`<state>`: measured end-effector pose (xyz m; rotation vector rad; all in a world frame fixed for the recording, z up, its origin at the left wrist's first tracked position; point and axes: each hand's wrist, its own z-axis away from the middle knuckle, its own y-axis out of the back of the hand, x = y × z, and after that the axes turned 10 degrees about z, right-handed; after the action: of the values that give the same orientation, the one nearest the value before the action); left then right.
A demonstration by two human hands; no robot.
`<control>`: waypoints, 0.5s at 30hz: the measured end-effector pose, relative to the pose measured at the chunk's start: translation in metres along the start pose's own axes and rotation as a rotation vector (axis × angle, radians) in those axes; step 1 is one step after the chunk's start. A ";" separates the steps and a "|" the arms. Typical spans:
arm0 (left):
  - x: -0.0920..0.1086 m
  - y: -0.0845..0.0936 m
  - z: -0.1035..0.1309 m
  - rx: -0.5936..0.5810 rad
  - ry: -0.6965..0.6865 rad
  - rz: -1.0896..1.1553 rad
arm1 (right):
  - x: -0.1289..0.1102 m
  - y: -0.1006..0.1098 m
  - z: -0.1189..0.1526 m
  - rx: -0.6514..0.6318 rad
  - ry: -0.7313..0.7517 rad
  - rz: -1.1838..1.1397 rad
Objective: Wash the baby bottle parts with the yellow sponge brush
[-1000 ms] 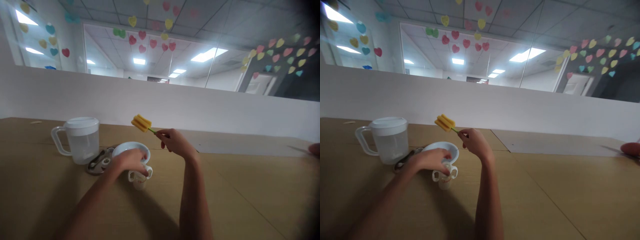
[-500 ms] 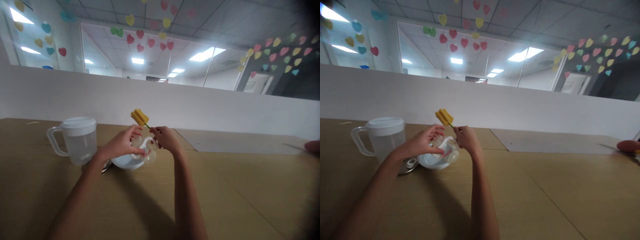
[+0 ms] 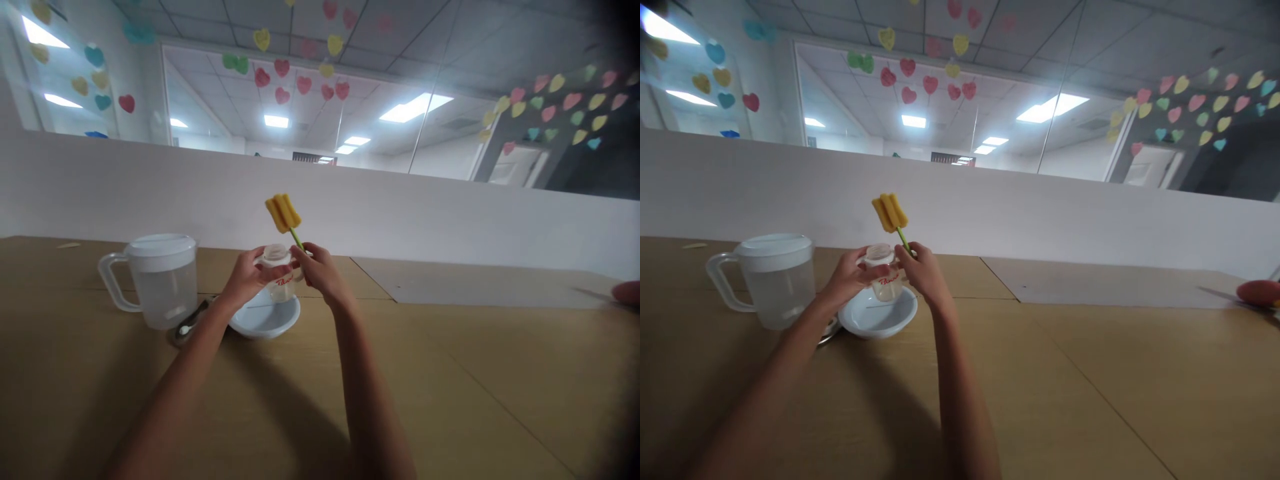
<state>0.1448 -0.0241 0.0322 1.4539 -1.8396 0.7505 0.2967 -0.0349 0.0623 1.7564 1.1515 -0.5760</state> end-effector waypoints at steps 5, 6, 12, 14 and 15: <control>0.008 0.008 0.002 0.111 -0.131 -0.629 | -0.008 0.016 0.009 0.104 0.092 0.109; 0.010 0.011 0.001 0.148 -0.149 -0.750 | -0.010 0.022 0.013 0.101 0.115 0.156; 0.017 0.031 0.001 0.270 -0.167 -1.012 | -0.021 0.043 0.032 -0.246 0.080 0.457; 0.018 0.036 0.001 0.253 -0.183 -1.062 | -0.019 0.040 0.032 -0.236 0.071 0.496; 0.017 0.037 0.002 0.219 -0.182 -1.094 | -0.017 0.037 0.030 -0.229 0.072 0.517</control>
<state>0.1062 -0.0279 0.0435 2.3612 -0.8049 0.2508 0.3250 -0.0743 0.0782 1.7881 0.7294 -0.0669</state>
